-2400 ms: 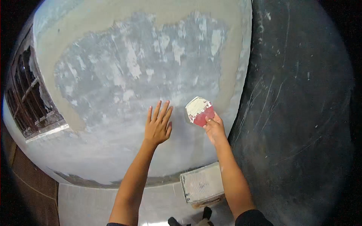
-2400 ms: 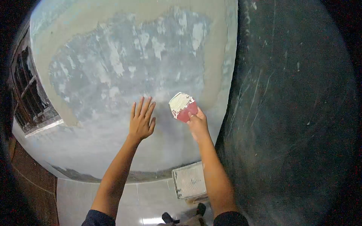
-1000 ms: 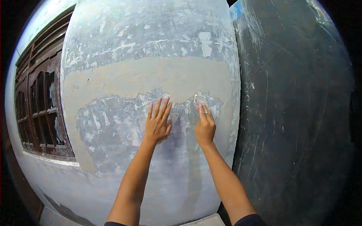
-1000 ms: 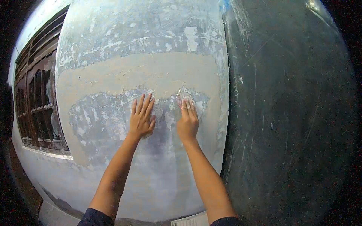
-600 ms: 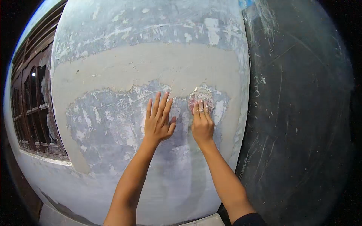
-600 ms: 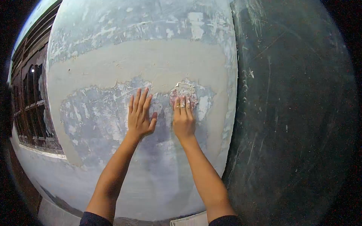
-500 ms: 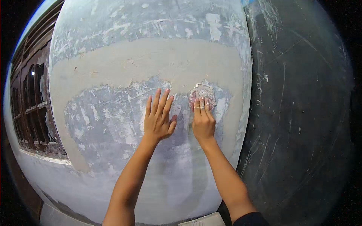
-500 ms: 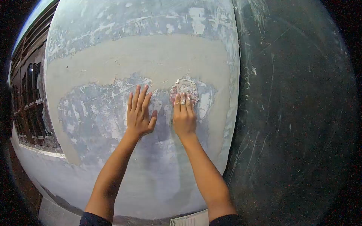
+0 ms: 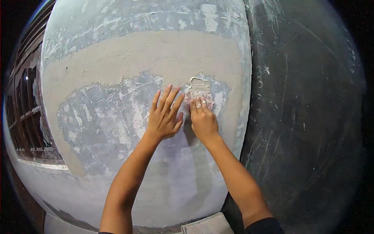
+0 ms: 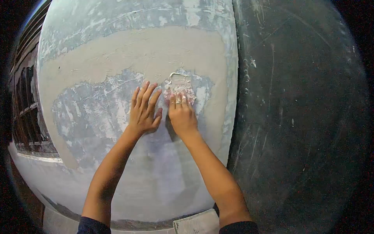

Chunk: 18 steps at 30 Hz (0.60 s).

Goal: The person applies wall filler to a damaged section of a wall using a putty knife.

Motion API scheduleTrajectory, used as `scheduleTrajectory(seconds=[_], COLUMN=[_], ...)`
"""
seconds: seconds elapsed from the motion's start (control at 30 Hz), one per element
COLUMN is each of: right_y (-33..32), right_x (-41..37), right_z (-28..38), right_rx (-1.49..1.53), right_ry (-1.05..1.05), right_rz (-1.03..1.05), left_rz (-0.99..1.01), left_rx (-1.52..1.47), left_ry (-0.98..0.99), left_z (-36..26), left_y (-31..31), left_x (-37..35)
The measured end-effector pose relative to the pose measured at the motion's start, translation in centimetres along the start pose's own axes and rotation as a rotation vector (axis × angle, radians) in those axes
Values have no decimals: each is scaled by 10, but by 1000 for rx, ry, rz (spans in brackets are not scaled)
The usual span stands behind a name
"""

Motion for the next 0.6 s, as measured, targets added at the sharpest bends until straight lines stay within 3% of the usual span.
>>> scheduleTrajectory(seconds=[0.17, 0.33, 0.4, 0.47, 0.53, 0.6], right_y=[-26, -57, -76, -94, -95, -93], right_x=[-17, -17, -7, 21, 48, 75], right_z=[-9, -33, -44, -60, -78, -97], right_rx=[24, 119, 160, 181, 267, 331], right_ry=[-135, -189, -216, -9, -34, -23], right_rz=[108, 70, 65, 238, 21, -7], left_rz=[71, 165, 288, 273, 324, 324], left_rx=[-19, -66, -44, -21, -7, 3], left_ry=[16, -14, 16, 33, 47, 50], left_z=[-9, -11, -15, -16, -18, -17], left_y=[2, 4, 4, 5, 4, 8], left_x=[-1, -6, -5, -4, -3, -6])
Point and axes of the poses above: each hand's wrist, its own x-axis towards the middle knuckle, its own y-axis out of the palm, z = x × y, the point moved 1 cm from there along x, towards the middle knuckle, and after that the axes turned 7 degrees about -x, right-handed, at the moved point
